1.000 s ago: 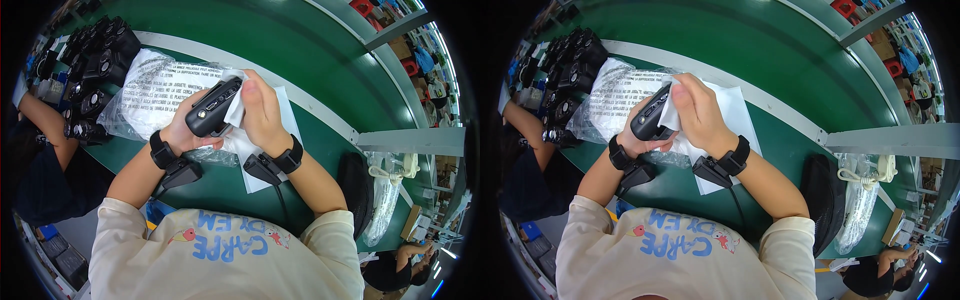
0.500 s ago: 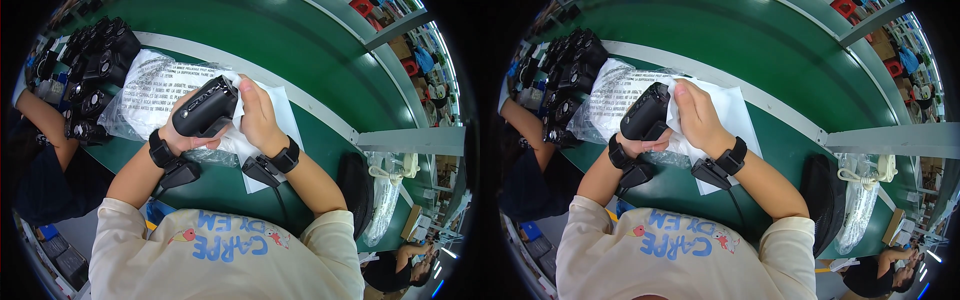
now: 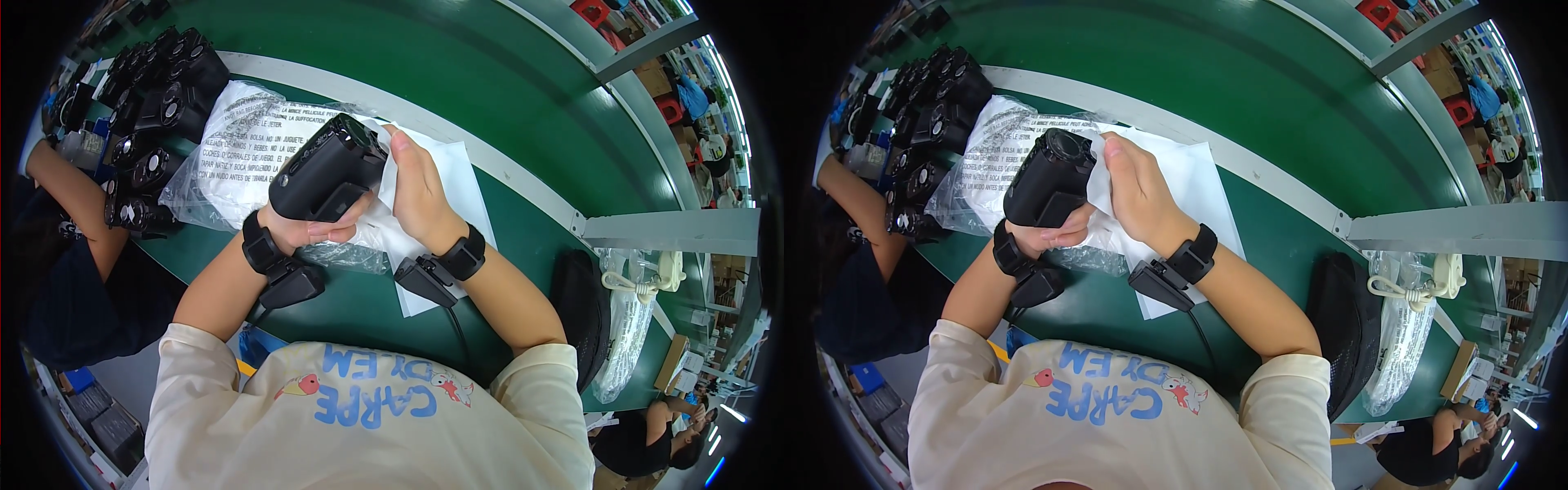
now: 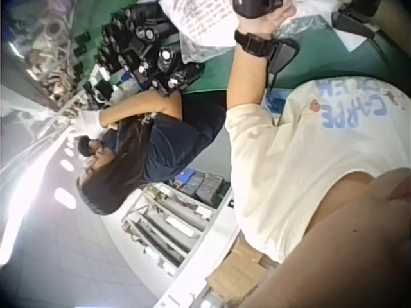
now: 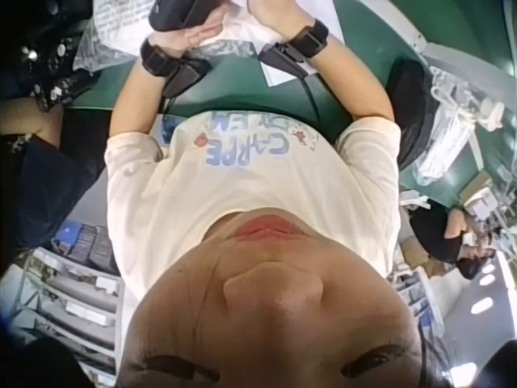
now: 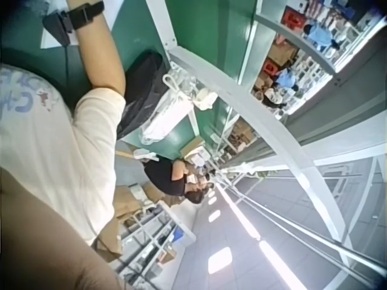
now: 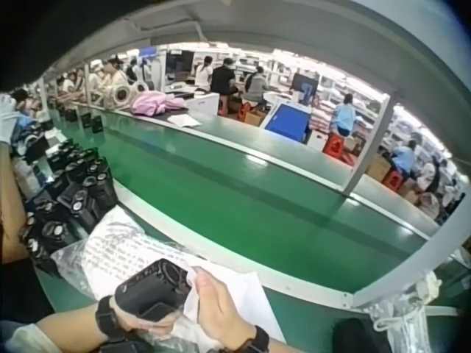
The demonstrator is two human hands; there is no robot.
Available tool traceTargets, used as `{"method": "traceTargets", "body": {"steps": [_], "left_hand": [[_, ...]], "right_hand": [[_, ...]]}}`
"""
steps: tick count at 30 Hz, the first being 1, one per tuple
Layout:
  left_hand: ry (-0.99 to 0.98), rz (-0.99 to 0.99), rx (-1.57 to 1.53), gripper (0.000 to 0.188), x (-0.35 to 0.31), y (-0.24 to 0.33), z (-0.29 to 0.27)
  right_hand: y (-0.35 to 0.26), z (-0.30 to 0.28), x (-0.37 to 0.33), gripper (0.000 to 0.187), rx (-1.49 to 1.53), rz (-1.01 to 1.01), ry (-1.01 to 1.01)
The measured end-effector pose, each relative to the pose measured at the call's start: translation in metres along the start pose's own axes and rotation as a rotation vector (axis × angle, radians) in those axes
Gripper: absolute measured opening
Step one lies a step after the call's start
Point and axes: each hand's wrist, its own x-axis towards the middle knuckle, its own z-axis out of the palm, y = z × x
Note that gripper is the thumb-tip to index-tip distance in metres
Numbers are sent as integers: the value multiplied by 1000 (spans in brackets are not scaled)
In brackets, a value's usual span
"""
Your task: Cleaning and inspecting handheld electronic devices at a production station.
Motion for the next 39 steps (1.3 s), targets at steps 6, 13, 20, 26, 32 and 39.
{"method": "traceTargets", "body": {"steps": [6, 13, 20, 26, 32, 39], "left_hand": [[25, 187, 144, 33, -1, -5, 7], [236, 317, 221, 57, -8, -9, 8], [235, 219, 138, 46, -7, -7, -1], [194, 1, -65, 36, -4, 0, -6], [246, -44, 209, 48, 3, 2, 7], [487, -57, -8, 47, 11, 0, 27]], "right_hand": [[-2, -6, -6, 50, 63, 65, -69], [-2, -3, -5, 48, -186, -90, -10], [-3, -3, -1, 47, -178, -151, 22], [-11, -10, 3, 44, -294, -186, -68], [-22, -8, 2, 35, -263, -91, -43], [-14, -3, 3, 30, -40, -99, 75]]}}
